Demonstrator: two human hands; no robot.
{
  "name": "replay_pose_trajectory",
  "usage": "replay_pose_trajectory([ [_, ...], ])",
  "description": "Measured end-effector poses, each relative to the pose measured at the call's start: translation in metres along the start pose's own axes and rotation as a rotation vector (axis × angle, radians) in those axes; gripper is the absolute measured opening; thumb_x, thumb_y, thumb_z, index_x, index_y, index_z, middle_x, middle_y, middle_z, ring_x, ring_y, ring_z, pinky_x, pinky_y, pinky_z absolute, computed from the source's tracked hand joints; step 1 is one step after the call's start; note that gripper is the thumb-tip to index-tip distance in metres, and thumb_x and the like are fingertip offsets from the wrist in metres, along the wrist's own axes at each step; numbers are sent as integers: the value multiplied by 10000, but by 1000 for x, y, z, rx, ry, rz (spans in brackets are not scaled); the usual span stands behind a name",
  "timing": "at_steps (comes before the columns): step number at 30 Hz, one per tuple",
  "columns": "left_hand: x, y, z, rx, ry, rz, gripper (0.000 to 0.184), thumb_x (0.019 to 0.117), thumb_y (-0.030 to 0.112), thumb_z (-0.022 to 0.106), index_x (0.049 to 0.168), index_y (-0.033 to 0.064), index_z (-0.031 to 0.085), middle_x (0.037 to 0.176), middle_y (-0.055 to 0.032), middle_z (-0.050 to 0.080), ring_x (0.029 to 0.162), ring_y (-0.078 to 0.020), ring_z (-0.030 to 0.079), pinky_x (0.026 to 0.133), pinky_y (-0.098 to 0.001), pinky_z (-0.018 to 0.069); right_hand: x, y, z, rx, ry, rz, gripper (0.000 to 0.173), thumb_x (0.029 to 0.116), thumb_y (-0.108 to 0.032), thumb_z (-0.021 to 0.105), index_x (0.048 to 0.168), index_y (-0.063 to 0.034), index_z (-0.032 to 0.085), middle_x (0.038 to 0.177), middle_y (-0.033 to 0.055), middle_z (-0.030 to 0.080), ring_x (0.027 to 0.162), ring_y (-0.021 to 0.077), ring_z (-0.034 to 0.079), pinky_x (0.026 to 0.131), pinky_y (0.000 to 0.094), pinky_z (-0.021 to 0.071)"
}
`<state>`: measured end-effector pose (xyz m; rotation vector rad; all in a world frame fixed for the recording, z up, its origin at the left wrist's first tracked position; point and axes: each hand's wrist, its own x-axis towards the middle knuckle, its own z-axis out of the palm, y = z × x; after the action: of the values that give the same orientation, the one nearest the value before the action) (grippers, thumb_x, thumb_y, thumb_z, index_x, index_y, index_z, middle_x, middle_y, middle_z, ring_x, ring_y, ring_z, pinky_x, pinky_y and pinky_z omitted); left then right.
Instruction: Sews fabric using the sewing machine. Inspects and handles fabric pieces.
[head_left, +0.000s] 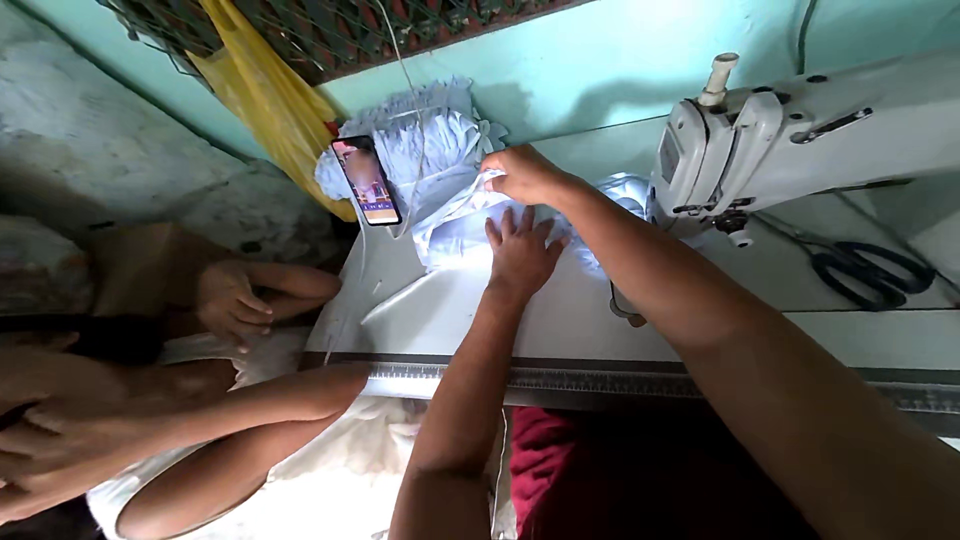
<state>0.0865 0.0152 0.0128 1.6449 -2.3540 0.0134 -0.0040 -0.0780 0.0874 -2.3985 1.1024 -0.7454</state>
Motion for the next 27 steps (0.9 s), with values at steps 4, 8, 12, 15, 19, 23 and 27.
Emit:
replay_pose_trajectory([
  [4,-2,-6,6,-63,46,60,386,1021,397,595,1277,138,721,1548,-160,499,1501,-461,313,1183,-753,85,2,-8,-8,-17,-27,5,292,1024,-134,585,1276,-24,683,1217,216,694,1195,365,640,1043,565,467],
  [8,0,-17,-7,-726,290,-123,302,1014,149,593,1257,-20,654,1345,-174,629,1252,-265,596,1064,-455,481,8,-10,-12,-14,-5,-7,289,1016,-130,595,1266,-21,688,1214,224,693,1194,374,639,1044,570,466],
  [12,7,-19,-21,-1552,444,-476,383,1099,180,418,1432,-10,410,1284,-141,570,1041,-171,644,904,-320,544,15,-16,-17,-8,26,2,294,1020,-127,586,1279,-26,681,1227,220,690,1204,376,636,1046,577,467],
  [15,16,-24,-27,-1727,543,-545,483,1116,194,361,1543,-2,247,1459,-207,443,1206,-263,603,994,-374,531,19,-20,-19,-1,63,7,278,1021,-126,576,1259,-32,685,1213,222,691,1197,388,633,1011,614,466],
  [19,33,-29,-30,-1829,697,-583,507,1134,250,265,1563,-9,190,1553,-245,359,1326,-325,537,1064,-427,495,21,-23,-19,8,105,1,289,1025,-126,576,1276,-27,679,1237,220,688,1216,384,629,1034,595,466],
  [23,51,-33,-33,-1968,791,-592,596,1127,429,172,1587,50,162,1585,-219,348,1354,-333,520,1072,-474,483,12,-22,-15,14,165,-61,278,1033,-140,564,1265,-56,691,1215,188,708,1191,366,649,1030,605,468],
  [27,52,-31,-40,-2208,868,-478,672,1080,572,103,1513,105,320,1421,-163,501,1204,-290,586,970,-499,513,-17,-26,-4,-99,267,-220,248,1006,-107,582,1204,-94,732,1155,158,733,1141,362,670,1001,635,453],
])
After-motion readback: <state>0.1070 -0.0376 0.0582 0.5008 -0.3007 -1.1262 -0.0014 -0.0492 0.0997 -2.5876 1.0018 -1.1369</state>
